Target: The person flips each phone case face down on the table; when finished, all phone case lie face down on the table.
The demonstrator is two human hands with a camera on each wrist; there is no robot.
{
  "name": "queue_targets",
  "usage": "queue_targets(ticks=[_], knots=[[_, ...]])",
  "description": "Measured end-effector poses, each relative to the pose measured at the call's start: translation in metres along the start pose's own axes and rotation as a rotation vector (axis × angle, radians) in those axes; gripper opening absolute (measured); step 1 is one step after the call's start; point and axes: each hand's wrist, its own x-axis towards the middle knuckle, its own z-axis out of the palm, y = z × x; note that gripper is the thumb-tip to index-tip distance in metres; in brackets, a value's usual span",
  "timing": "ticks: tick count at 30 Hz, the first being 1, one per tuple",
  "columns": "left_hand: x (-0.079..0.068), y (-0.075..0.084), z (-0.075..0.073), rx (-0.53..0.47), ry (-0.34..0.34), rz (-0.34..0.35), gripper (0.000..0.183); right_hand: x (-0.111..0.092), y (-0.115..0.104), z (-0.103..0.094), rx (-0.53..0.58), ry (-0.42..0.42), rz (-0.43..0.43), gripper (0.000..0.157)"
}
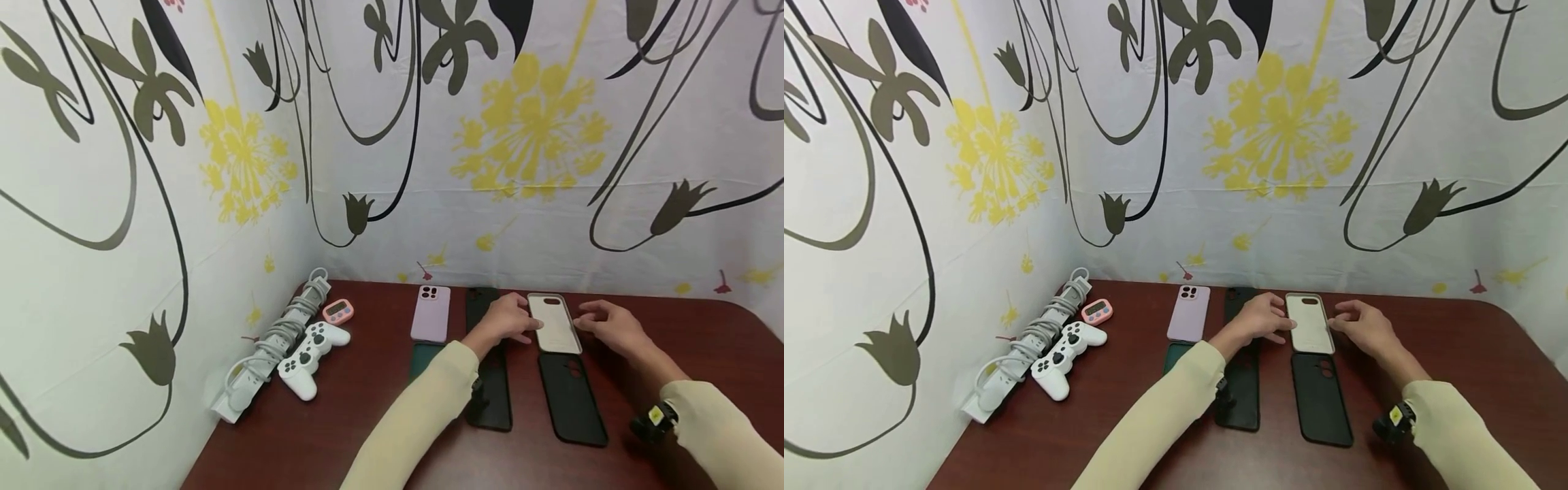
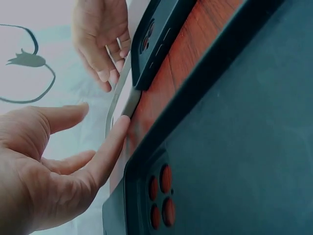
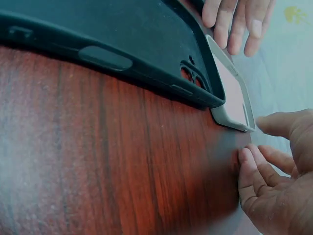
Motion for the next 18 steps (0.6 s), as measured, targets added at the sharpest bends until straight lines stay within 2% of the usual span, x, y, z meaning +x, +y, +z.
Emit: queue_targets(ticks=[6,13,18], knots=[[0.003,0.005,0.013,0.063,0.056,-0.028,0.058,-0.003,-0.001,-0.002,0.003,-0.05,0.013,0.063],[0.008,0.004,0.017,0.025,0.094,-0.094,0.061,-0.004,-0.008,-0.003,0.158,-0.136,0.013,0.064],[0.011,0.004,0.018,0.003,0.095,-0.137,0.06,-0.004,-0.014,-0.003,0.203,-0.168,0.04,0.063]])
